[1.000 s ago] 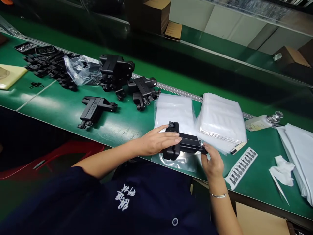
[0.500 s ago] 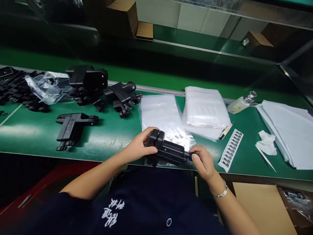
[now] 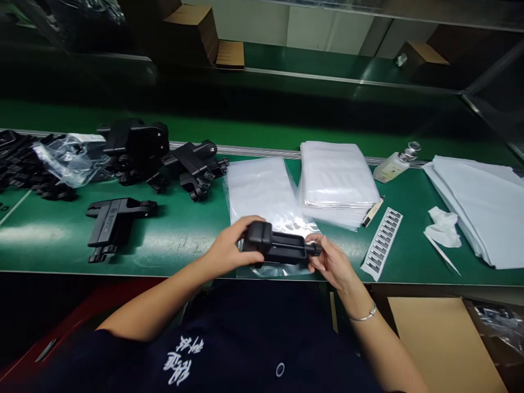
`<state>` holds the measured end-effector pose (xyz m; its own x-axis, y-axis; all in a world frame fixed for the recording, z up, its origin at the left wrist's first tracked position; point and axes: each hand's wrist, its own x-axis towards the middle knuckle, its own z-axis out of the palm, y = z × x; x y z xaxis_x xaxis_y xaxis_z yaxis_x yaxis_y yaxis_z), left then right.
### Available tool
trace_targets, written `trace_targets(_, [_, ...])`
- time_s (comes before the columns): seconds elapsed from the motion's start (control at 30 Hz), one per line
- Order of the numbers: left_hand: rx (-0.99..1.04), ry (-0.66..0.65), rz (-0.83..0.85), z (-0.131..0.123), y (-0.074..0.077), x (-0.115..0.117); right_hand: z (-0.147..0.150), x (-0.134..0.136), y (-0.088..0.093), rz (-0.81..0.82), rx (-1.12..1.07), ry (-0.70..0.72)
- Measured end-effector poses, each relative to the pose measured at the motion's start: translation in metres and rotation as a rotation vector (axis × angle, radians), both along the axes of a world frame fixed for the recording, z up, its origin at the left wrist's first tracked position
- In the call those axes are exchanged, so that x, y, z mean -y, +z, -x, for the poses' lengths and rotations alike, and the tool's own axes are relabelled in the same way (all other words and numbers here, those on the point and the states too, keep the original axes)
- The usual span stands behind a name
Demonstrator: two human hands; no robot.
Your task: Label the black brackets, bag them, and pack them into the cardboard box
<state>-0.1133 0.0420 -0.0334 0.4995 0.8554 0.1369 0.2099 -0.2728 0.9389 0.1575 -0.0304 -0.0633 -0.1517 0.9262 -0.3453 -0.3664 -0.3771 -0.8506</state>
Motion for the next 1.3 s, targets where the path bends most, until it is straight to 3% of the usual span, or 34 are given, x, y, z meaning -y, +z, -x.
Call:
trace_targets(0.1, [0.208, 0.198, 0.214, -0.006, -0.009, -0.008, 0.002, 0.004, -0.002, -0.227, 0.227, -0.137])
trace_targets(0.2, [0.325, 0.224, 0.292, -0.015, -0.013, -0.013, 0.008, 0.006, 0.001, -0.378, 0.412, -0.171])
trace_targets(0.4, [0.398, 0.190, 0.399, -0.029, -0.012, -0.014, 0.020, 0.001, 0.001, -0.357, 0.396, -0.274])
trace_targets(0.63, [0.377, 0.203, 0.349, -0.024, -0.016, -0.015, 0.023, -0.005, -0.009, -0.347, 0.404, -0.325])
trace_targets(0.83, [0.353, 0.210, 0.363, -0.023, -0.014, -0.014, 0.024, -0.009, -0.008, -0.500, 0.478, -0.354])
trace_targets(0.93, [0.321, 0.233, 0.253, -0.022, -0.014, -0.012, 0.028, -0.013, -0.009, -0.515, 0.451, -0.405])
trace_targets(1.17, [0.134, 0.214, -0.132, -0.014, -0.013, 0.003, 0.045, -0.030, -0.014, -0.252, 0.297, -0.480])
trace_targets(1.3, [0.214, 0.279, -0.017, -0.012, -0.014, -0.006, 0.048, -0.032, -0.010, -0.280, 0.286, -0.423])
